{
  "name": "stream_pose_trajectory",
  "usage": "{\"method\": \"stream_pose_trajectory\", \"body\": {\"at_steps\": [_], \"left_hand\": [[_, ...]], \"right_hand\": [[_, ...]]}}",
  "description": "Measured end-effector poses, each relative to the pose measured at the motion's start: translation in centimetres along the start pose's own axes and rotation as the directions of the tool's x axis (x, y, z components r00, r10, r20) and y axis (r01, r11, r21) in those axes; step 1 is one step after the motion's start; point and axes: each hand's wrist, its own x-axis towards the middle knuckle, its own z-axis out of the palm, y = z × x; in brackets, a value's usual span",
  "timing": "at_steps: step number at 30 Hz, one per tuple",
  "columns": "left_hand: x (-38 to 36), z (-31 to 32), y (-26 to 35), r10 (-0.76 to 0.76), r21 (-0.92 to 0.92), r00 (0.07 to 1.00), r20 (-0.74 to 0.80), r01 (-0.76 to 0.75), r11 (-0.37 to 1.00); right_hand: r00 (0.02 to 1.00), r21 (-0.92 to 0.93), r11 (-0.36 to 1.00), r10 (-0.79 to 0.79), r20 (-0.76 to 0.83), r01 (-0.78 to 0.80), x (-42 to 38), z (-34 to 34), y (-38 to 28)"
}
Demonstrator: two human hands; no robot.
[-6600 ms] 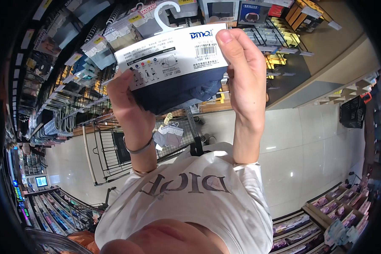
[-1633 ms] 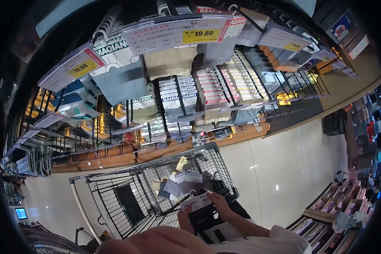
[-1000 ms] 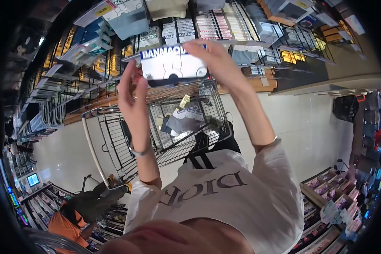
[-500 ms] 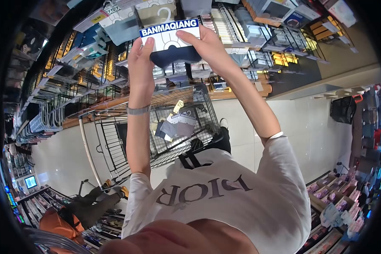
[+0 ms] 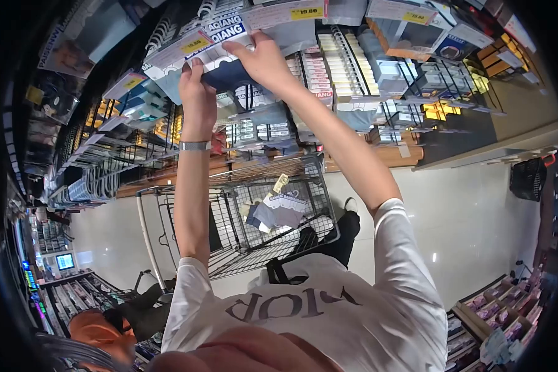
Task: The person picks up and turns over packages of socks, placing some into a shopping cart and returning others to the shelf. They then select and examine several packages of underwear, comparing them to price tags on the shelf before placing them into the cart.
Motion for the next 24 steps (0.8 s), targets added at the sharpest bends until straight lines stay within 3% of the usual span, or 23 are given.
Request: {"method": "stream_pose_trajectory", "body": {"at_steps": [3,7,10,13,17,18,20,21,22,23,24], "left_hand": [[1.1,-1.1,-1.5,-0.007,0.040,0.998,-0.069,0.010,0.999],[2.9,-1.7,-2.3,0.068,0.193,0.977,-0.203,-0.028,0.981],[4.8,-2.4,-3.5,0.143,0.246,0.960,-0.239,-0.082,0.966],[6.0,-1.9,-4.6,0.165,0.266,0.929,-0.331,-0.076,0.961],[7.3,-2.8,-6.0,0.250,0.244,0.917,-0.310,-0.177,0.953],[6.9,-3.2,-6.2,0.265,0.269,0.893,-0.363,-0.171,0.948],[3.3,-4.7,-5.0,0.292,0.454,0.935,-0.202,-0.175,0.874],[0.1,-5.0,-4.7,0.317,0.376,0.936,-0.155,-0.240,0.895],[-3.2,-5.3,-3.8,0.320,0.489,0.940,-0.122,-0.223,0.843],[-6.9,-6.0,-4.0,0.423,0.535,0.894,-0.148,-0.287,0.795],[-11.6,-4.8,-2.7,0.357,0.595,0.914,-0.193,-0.181,0.783]], "right_hand": [[0.998,0.053,0.997,0.059,0.019,-0.060,0.1,0.3,0.4],[0.988,0.019,0.992,-0.122,-0.097,0.124,1.6,1.5,5.2],[0.999,0.034,0.998,0.045,0.018,-0.045,2.6,1.7,7.4],[0.998,-0.002,0.998,0.056,-0.006,-0.056,4.2,2.2,8.4],[0.950,-0.048,0.983,-0.181,-0.256,0.175,3.6,3.1,7.1],[0.997,-0.212,0.976,0.026,-0.071,-0.040,2.8,1.6,6.2],[0.979,-0.182,0.979,-0.124,-0.161,0.094,-0.9,0.1,7.2],[0.992,-0.121,0.992,-0.040,-0.119,0.025,-3.7,-1.6,6.9],[0.996,-0.057,0.997,0.045,-0.081,-0.050,-7.2,-3.6,7.0],[0.985,0.090,0.985,0.156,-0.078,-0.149,-11.8,-5.4,6.6],[0.975,-0.113,0.972,0.195,-0.104,-0.207,-16.3,-7.1,5.7]]}}
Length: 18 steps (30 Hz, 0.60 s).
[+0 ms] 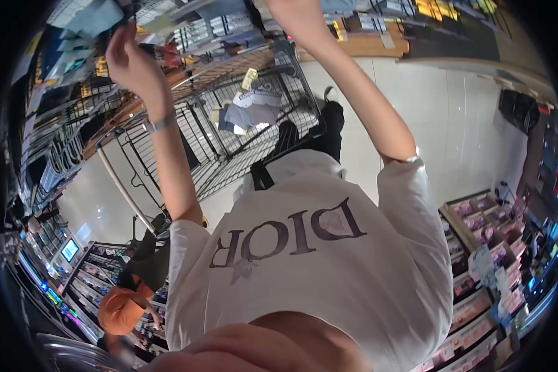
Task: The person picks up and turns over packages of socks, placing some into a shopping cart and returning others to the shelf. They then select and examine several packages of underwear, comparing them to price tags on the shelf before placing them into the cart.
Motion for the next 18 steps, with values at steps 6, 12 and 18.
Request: {"method": "stream_pose_trajectory", "body": {"at_steps": [6,12,18], "left_hand": [[-20.4,-9.7,-13.9,-0.444,0.310,0.876,0.189,0.376,0.873],[-34.6,-15.2,-35.9,-0.795,0.800,0.559,0.236,0.353,0.486],[-37.3,-10.5,-43.3,-0.841,0.738,0.420,0.342,0.434,0.517]], "right_hand": [[0.894,0.185,0.911,0.402,-0.199,-0.368,-22.7,-3.7,6.1],[0.729,0.225,0.726,0.679,-0.082,-0.650,-32.4,-0.3,17.4],[0.944,-0.662,0.728,0.317,0.096,-0.177,-35.5,1.6,21.5]]}}
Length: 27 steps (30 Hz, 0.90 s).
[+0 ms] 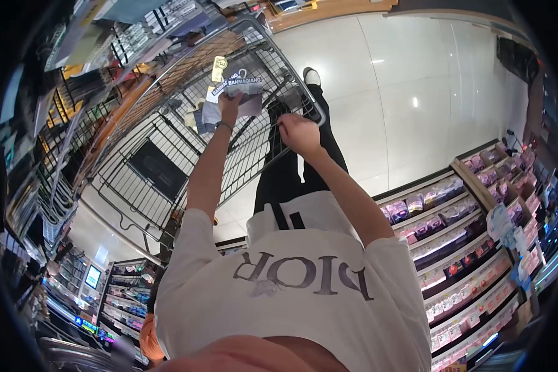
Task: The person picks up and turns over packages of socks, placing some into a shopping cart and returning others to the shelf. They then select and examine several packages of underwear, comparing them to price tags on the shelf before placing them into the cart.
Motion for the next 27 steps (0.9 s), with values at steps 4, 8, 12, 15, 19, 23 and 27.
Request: {"method": "stream_pose_trajectory", "body": {"at_steps": [4,8,12,15,19,23,27], "left_hand": [[-0.8,3.3,3.8,-0.228,0.359,0.949,-0.216,0.294,0.886],[-2.8,3.5,4.0,-0.055,0.311,0.980,-0.189,0.113,0.944],[-8.6,-2.2,10.0,0.297,0.084,0.937,-0.185,-0.287,0.954],[-16.4,-8.6,20.9,0.381,0.014,0.902,-0.201,-0.387,0.922],[-26.1,-14.4,32.1,0.472,-0.008,0.847,-0.246,-0.489,0.872],[-34.4,-16.6,42.0,0.352,-0.508,0.890,-0.292,-0.456,0.731],[-38.0,-17.5,49.3,0.409,-0.367,0.847,-0.341,-0.520,0.771]], "right_hand": [[0.998,-0.021,0.998,0.057,-0.035,-0.058,0.1,0.5,-0.1],[0.997,-0.046,0.996,0.073,0.017,-0.072,0.5,0.0,-0.5],[0.988,-0.009,0.994,0.110,0.111,-0.109,0.7,-0.7,-1.0],[0.951,0.718,0.649,0.304,0.059,-0.252,2.0,-1.4,-1.6],[0.955,0.873,0.478,0.293,-0.055,-0.097,3.1,-13.0,-8.2],[0.991,0.914,0.397,0.132,0.025,-0.076,3.6,-27.0,-14.9],[0.990,0.933,0.333,0.007,0.140,-0.134,6.0,-35.7,-17.1]]}}
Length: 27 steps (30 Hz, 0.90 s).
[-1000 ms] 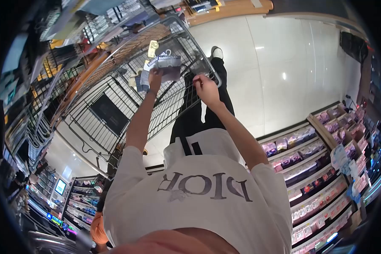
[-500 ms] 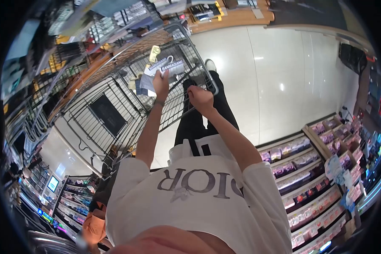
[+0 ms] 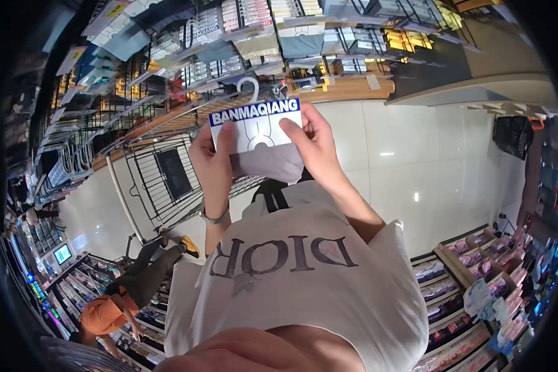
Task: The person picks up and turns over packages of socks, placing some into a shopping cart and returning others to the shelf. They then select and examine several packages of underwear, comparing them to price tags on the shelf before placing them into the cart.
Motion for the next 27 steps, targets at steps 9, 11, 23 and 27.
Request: {"method": "stream_pose_trajectory", "body": {"at_steps": [9,11,23,27], "left_hand": [[0.4,3.1,8.7,0.214,-0.354,0.972,-0.093,-0.233,0.906],[0.3,2.8,9.2,0.267,-0.310,0.964,0.007,-0.251,0.917],[5.4,11.5,12.4,0.598,0.129,-0.073,0.798,0.990,-0.051],[4.6,14.6,13.3,0.749,0.286,-0.134,0.649,0.955,-0.077]], "right_hand": [[0.963,0.124,0.968,-0.233,0.138,0.216,-0.6,-1.1,-10.8],[0.948,0.126,0.956,-0.282,0.148,0.264,-1.3,-1.7,-11.3],[0.414,-0.816,-0.098,-0.824,0.388,0.570,-7.7,3.4,-15.4],[0.444,-0.891,-0.112,-0.835,0.324,0.439,-8.7,3.5,-17.9]]}}
